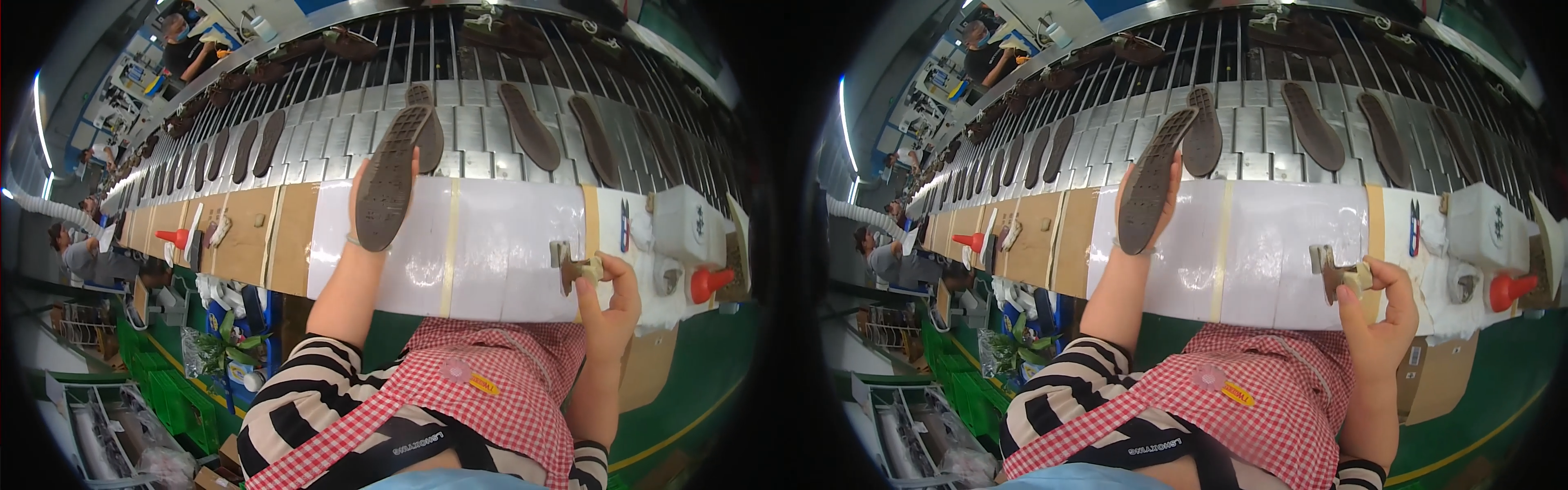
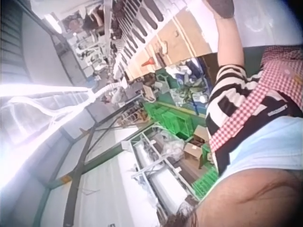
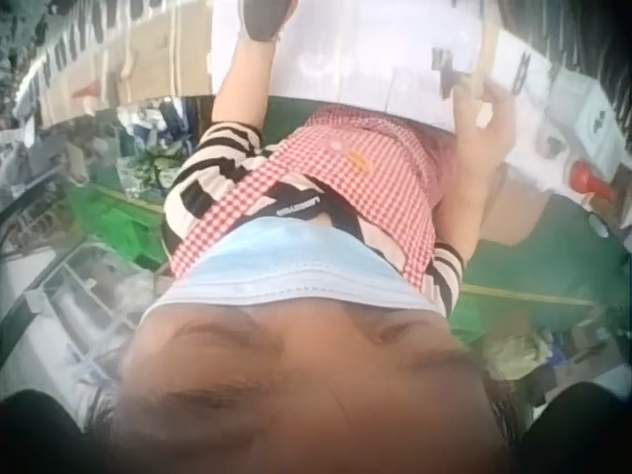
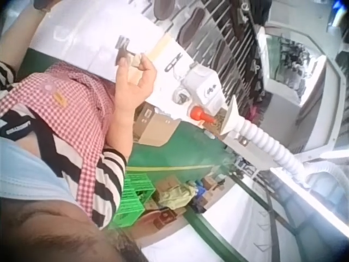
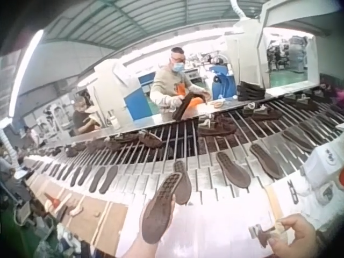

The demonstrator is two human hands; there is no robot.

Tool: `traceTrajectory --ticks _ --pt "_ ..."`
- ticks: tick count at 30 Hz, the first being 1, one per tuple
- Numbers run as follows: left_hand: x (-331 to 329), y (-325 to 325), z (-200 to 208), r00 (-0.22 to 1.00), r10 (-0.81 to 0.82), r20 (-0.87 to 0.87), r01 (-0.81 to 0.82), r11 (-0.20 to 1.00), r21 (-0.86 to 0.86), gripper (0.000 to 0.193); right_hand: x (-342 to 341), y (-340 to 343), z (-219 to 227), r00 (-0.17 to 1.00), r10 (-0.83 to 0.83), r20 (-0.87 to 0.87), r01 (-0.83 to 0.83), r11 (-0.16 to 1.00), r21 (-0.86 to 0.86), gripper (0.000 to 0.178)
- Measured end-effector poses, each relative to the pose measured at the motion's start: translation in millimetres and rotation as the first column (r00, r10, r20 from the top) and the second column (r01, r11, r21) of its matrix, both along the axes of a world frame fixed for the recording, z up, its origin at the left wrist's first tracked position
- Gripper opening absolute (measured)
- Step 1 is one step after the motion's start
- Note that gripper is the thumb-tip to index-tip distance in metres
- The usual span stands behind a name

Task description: The worker is applying a substance, likely glue or primer, to the underside of shoe soles using a brush at a manufacturing station.

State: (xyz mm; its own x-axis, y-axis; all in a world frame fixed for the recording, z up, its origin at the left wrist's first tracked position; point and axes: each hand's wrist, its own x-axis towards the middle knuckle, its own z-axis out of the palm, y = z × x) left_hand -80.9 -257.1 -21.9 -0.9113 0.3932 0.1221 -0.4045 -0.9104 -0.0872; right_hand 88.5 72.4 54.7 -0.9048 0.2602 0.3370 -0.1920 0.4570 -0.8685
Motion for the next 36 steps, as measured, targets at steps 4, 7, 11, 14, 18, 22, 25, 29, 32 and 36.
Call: traceTrajectory --ticks 4,7,11,14,18,22,25,29,32,36 --pt "-31.1 -52.3 -22.4 0.994 -0.071 -0.081 0.045 0.958 -0.283 0.073 0.8 -1.0 -3.9 0.999 0.018 0.033 -0.021 0.997 0.079 0.038" --pt "-66.6 -76.5 -33.3 0.999 0.012 0.038 0.008 0.886 -0.464 0.061 2.5 -5.0 -7.7 0.997 0.027 0.068 -0.032 0.998 0.061 0.038" --pt "-139.2 -124.1 -83.8 0.997 0.073 -0.007 -0.069 0.901 -0.429 0.053 7.4 -6.3 -7.1 0.999 0.005 0.044 -0.010 0.994 0.105 0.039" --pt "-181.5 -158.6 -99.3 0.750 0.512 -0.418 -0.200 -0.427 -0.882 0.041 6.7 -7.5 -0.7 0.999 -0.028 0.045 0.023 0.994 0.109 0.039" --pt "-173.1 -290.2 -91.3 0.707 0.027 -0.706 -0.195 -0.953 -0.233 0.036 11.4 10.9 -1.1 0.982 0.085 0.170 0.001 0.894 -0.448 0.036" --pt "-134.8 -392.5 -33.0 0.778 -0.096 -0.621 -0.019 -0.991 0.130 0.053 2.9 28.8 -15.4 0.984 0.148 0.100 -0.020 0.644 -0.764 0.032" --pt "-131.9 -367.4 -77.4 0.899 0.247 -0.361 0.335 -0.920 0.203 0.075 -3.8 21.1 -22.1 0.979 0.140 0.146 0.050 0.530 -0.846 0.030" --pt "-133.1 -370.8 -69.2 0.972 0.133 -0.193 0.164 -0.975 0.152 0.066 5.2 31.7 -27.9 0.977 0.157 0.144 0.079 0.361 -0.929 0.024" --pt "-104.5 -428.0 -10.2 0.921 0.135 -0.365 0.151 -0.988 0.016 0.061 8.5 49.5 -33.9 0.959 0.283 0.032 -0.012 0.152 -0.988 0.025" --pt "-106.1 -307.4 -19.6 0.871 0.451 -0.194 -0.271 0.112 -0.956 0.051 17.6 46.6 -31.6 0.975 0.208 0.079 0.041 0.180 -0.983 0.026"
